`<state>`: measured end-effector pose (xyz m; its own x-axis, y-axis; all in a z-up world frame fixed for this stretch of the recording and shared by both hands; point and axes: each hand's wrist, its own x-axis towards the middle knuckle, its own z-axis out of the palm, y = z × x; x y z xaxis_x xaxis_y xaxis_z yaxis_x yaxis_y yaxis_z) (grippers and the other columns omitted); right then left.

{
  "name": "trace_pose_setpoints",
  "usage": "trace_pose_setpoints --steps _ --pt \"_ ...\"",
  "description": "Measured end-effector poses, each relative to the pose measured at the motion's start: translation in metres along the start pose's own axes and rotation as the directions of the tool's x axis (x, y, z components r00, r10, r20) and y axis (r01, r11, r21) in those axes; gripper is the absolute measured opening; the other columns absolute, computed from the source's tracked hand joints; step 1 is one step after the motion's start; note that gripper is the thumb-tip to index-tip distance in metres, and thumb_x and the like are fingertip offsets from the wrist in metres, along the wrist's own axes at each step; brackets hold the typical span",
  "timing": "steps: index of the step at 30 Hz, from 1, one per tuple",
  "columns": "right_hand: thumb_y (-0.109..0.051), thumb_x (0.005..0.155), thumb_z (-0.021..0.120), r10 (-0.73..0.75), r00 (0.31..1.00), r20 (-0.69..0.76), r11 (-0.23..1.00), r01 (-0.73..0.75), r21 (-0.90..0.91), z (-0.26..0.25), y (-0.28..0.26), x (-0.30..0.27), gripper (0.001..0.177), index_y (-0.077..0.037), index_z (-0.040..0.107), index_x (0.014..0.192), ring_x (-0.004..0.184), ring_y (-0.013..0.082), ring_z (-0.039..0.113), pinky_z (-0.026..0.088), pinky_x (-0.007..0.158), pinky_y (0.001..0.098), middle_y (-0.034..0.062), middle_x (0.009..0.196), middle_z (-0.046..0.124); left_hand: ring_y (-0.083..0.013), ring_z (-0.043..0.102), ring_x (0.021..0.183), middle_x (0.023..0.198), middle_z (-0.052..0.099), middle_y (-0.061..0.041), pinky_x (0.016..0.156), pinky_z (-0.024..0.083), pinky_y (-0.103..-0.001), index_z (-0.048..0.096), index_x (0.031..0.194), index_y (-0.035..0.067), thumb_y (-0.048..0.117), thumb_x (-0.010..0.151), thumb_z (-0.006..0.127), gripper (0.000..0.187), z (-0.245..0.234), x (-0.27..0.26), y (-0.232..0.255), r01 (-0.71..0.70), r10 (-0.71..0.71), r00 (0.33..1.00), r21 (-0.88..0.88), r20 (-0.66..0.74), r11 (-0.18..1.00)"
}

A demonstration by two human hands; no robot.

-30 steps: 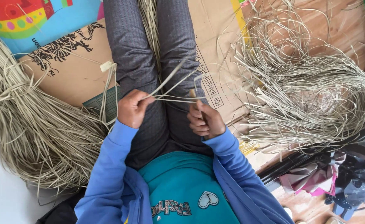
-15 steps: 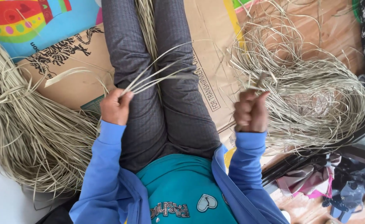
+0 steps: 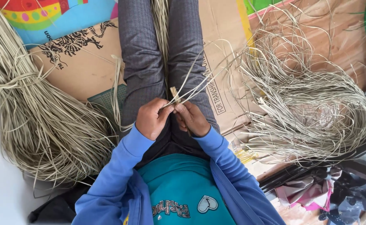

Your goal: Weaving thin plant-based strips into a bundle using hands and a small wooden tool.

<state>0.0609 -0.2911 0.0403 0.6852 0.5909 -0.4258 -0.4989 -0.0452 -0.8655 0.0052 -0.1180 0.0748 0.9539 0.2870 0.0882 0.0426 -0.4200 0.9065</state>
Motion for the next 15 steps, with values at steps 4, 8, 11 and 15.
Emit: trace_pose_setpoints --steps 4,8,11,15 --pt "-0.024 0.112 0.047 -0.013 1.0 -0.018 1.0 0.013 0.009 -0.005 0.008 0.005 0.036 0.006 0.057 0.095 0.041 0.0133 0.045 0.042 0.031 0.0256 0.0058 0.059 0.038 -0.0286 0.067 0.058 0.068 0.066 -0.01 0.044 0.051 -0.036 0.073 0.094 0.008 0.022 0.102 0.068 0.017 -0.003 -0.002 -0.001 -0.017 0.018 0.999 -0.015 0.042 1.0" --pt "-0.027 0.111 0.049 -0.022 1.0 -0.009 1.0 0.022 0.007 -0.003 0.005 0.004 0.037 0.003 0.057 0.091 0.04 0.0124 0.044 0.041 0.03 0.0249 0.005 0.057 0.038 -0.0266 0.066 0.059 0.069 0.063 -0.005 0.045 0.053 -0.035 0.072 0.095 0.011 0.025 0.105 0.062 0.02 -0.006 -0.003 -0.006 -0.106 0.093 0.99 0.124 0.103 0.987" --pt "-0.03 0.111 0.051 -0.014 1.0 -0.01 0.999 0.014 0.03 -0.003 0.005 0.002 0.041 0.001 0.055 0.085 0.038 0.0104 0.041 0.039 0.029 0.0233 0.0039 0.055 0.037 -0.0245 0.065 0.057 0.068 0.059 -0.002 0.045 0.052 -0.034 0.071 0.092 0.015 0.025 0.103 0.064 0.017 -0.01 -0.001 -0.004 -0.145 0.116 0.981 0.187 0.157 0.972" --pt "-0.04 0.111 0.05 0.03 1.0 0.007 0.988 -0.031 0.151 0.009 -0.015 -0.006 0.052 -0.001 0.051 0.076 0.035 0.0074 0.032 0.032 0.024 0.0213 0.0019 0.053 0.03 -0.0261 0.065 0.056 0.064 0.056 -0.003 0.046 0.052 -0.034 0.069 0.085 0.014 0.024 0.103 0.064 0.021 -0.019 0.005 0.006 -0.143 0.115 0.961 0.096 0.251 0.985"
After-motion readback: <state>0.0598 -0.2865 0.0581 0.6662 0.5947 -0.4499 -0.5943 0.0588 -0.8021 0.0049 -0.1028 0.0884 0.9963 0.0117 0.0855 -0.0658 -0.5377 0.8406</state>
